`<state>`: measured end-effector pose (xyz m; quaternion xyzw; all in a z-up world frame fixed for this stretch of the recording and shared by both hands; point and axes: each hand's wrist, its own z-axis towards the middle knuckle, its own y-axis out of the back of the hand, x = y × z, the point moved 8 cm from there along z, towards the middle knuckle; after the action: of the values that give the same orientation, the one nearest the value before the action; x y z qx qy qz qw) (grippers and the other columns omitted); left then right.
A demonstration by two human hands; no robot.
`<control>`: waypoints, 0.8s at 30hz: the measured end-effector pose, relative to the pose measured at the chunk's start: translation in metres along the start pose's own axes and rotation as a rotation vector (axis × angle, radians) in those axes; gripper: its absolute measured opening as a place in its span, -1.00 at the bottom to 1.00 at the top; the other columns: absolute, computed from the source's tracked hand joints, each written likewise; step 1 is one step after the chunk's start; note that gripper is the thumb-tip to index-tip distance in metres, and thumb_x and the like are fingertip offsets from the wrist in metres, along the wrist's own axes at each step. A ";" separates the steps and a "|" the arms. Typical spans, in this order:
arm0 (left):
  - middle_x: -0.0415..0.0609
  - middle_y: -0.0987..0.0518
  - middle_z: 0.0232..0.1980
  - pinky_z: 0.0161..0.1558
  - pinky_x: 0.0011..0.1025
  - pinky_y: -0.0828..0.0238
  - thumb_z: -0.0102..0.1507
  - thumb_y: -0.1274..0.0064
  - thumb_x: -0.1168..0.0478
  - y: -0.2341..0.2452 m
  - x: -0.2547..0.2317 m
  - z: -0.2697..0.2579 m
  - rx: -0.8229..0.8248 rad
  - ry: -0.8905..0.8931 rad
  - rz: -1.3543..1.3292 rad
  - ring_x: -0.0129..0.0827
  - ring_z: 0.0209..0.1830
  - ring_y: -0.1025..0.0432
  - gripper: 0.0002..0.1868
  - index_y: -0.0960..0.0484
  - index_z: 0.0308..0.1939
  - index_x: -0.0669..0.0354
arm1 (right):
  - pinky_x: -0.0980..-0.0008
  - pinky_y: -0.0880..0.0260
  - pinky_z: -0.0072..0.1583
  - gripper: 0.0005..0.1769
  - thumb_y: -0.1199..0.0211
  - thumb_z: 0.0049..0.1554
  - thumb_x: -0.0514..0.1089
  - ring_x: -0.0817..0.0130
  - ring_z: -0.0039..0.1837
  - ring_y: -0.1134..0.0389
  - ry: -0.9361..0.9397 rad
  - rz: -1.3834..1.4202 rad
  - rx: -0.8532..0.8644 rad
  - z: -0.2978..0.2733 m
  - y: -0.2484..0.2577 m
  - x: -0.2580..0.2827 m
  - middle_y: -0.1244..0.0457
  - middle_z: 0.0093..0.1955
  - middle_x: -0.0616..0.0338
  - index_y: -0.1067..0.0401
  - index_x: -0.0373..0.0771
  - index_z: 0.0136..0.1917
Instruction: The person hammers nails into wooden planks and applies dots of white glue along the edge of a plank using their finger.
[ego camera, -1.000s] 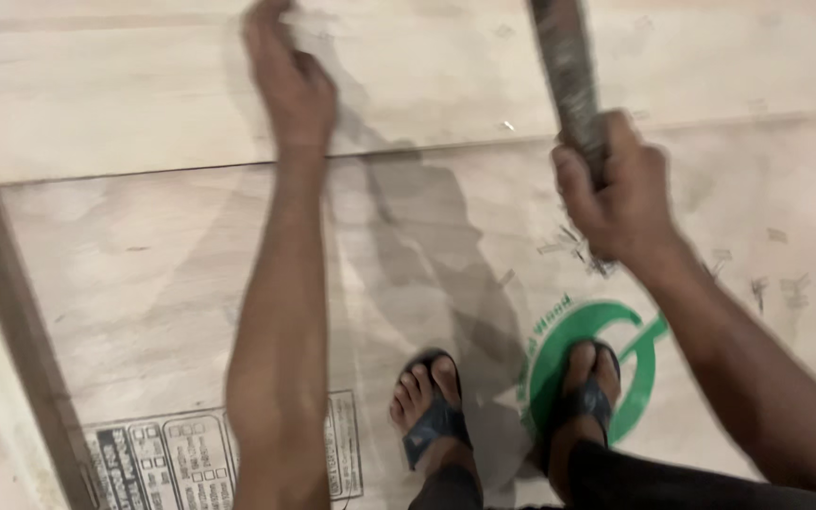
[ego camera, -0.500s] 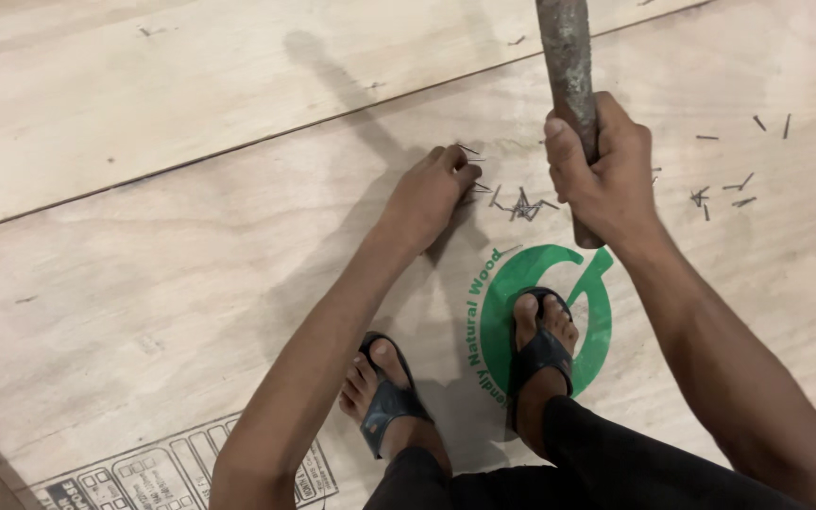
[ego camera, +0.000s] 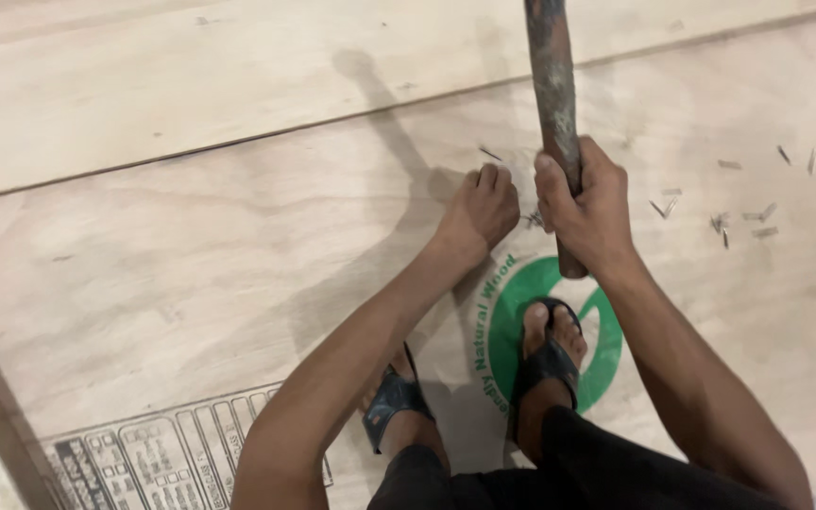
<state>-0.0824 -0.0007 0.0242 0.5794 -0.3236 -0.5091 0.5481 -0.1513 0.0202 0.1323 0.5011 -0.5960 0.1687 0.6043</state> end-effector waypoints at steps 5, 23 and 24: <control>0.11 -0.54 -0.09 -0.06 -0.17 -0.41 0.14 -0.07 0.38 0.051 0.105 -0.070 -0.281 0.478 -0.692 -0.09 -0.04 -0.43 -0.75 -0.65 -0.10 0.36 | 0.48 -0.25 -0.37 -0.80 -0.14 0.36 -0.16 0.61 -0.40 -0.19 -0.022 -0.024 0.066 -0.003 -0.026 0.002 -0.18 -0.36 0.31 -0.29 -0.34 -0.05; 0.00 -0.66 -0.07 0.48 -0.14 -0.20 0.33 -0.19 0.45 0.098 0.274 -0.186 -0.940 0.709 -0.523 -0.26 -0.05 -0.53 -0.90 -0.65 -0.08 0.28 | 0.43 -0.27 -0.39 -0.76 -0.18 0.30 -0.11 0.58 -0.42 -0.18 -0.184 -0.110 0.262 -0.007 -0.104 -0.012 -0.17 -0.40 0.29 -0.31 -0.34 -0.08; 0.01 -0.65 -0.05 0.49 -0.17 -0.22 0.34 -0.18 0.45 0.095 0.276 -0.185 -0.962 0.671 -0.572 -0.22 0.01 -0.53 -0.91 -0.63 -0.09 0.29 | 0.43 -0.27 -0.39 -0.75 -0.19 0.30 -0.10 0.57 -0.43 -0.18 -0.198 -0.128 0.261 -0.007 -0.105 -0.014 -0.17 -0.41 0.28 -0.31 -0.34 -0.09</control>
<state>0.1844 -0.2199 0.0285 0.4601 0.2960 -0.5143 0.6604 -0.0666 -0.0148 0.0794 0.6266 -0.5925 0.1556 0.4818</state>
